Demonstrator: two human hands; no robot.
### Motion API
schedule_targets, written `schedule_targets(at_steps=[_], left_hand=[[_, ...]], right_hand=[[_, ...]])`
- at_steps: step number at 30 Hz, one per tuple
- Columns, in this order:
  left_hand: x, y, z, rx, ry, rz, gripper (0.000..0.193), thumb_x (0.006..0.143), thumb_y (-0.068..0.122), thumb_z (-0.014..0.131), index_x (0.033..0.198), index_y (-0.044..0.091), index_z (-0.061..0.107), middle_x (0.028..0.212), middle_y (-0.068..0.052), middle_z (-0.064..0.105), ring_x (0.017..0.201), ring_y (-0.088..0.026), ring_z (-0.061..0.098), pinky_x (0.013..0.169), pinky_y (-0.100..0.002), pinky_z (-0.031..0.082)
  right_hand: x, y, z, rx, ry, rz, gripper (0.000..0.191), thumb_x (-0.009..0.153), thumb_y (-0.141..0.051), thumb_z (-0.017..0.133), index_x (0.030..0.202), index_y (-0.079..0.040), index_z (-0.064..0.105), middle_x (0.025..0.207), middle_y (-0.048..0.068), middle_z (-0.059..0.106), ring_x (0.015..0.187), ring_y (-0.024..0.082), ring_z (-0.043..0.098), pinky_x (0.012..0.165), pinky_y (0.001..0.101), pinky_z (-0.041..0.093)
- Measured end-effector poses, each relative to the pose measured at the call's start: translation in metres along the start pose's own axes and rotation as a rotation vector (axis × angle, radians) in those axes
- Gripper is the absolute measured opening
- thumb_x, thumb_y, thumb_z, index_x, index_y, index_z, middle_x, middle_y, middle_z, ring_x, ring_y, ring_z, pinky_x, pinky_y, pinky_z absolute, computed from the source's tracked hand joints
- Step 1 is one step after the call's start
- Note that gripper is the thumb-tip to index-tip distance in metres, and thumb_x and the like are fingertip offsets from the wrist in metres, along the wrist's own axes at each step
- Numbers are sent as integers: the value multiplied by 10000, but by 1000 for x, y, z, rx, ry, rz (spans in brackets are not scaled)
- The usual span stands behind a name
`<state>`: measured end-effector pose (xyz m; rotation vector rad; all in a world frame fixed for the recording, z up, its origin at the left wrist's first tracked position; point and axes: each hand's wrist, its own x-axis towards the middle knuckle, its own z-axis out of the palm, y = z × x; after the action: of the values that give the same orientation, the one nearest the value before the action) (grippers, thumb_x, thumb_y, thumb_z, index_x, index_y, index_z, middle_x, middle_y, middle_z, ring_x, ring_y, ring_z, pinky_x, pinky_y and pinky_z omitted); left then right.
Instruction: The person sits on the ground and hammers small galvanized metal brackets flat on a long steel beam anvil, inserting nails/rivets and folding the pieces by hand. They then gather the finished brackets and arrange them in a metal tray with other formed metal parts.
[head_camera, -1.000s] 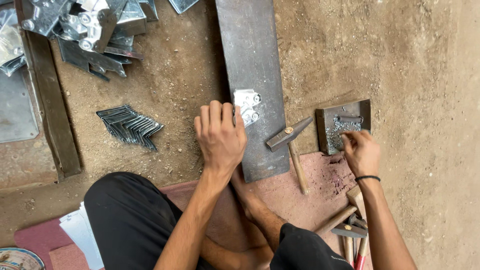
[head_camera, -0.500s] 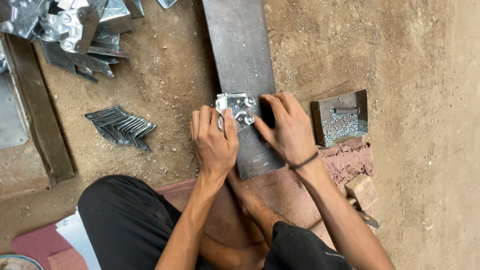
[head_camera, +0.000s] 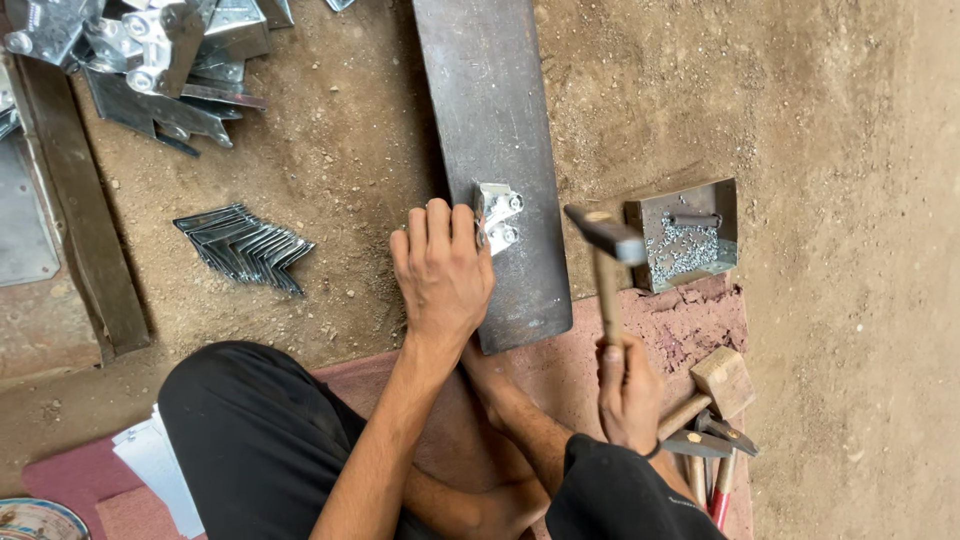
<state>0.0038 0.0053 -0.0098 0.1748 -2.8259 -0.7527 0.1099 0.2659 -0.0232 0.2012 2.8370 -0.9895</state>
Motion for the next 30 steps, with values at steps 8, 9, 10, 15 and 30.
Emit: schedule_targets(at_steps=[8, 9, 10, 15, 30], left_hand=[[0, 5, -3, 25, -13, 10, 270, 819, 211, 756, 959, 67, 575, 945, -111, 500, 927, -281, 516, 766, -439, 366], [-1, 4, -2, 35, -8, 11, 266, 828, 209, 757, 963, 67, 577, 943, -108, 498, 924, -275, 514, 764, -436, 365], [-1, 4, -1, 46, -1, 12, 261, 837, 206, 758, 967, 67, 580, 941, -105, 495, 922, -268, 513, 763, -433, 364], [-2, 1, 3, 78, -35, 1, 248, 854, 204, 767, 956, 69, 586, 941, -95, 497, 895, -242, 503, 747, -425, 358], [2, 8, -9, 73, -74, -22, 274, 827, 219, 773, 968, 77, 586, 972, -100, 515, 954, -266, 527, 782, -437, 375]], right_hand=[[27, -48, -31, -261, -159, -198, 323, 1102, -266, 428, 1045, -12, 618, 604, 95, 546, 501, 186, 515, 466, 354, 412], [25, -52, -32, -193, -117, -208, 335, 1105, -273, 416, 1041, -13, 616, 615, 79, 561, 497, 168, 536, 461, 340, 431], [21, -55, -33, -124, -75, -218, 347, 1108, -279, 403, 1036, -14, 614, 627, 63, 576, 493, 150, 558, 456, 327, 449], [10, -56, -28, 15, 149, -273, 342, 1090, -294, 356, 988, -54, 578, 613, 43, 566, 477, 151, 557, 464, 322, 450], [23, -81, -30, -160, -77, -127, 235, 1087, -219, 490, 1023, -32, 618, 647, 138, 604, 526, 272, 616, 508, 391, 482]])
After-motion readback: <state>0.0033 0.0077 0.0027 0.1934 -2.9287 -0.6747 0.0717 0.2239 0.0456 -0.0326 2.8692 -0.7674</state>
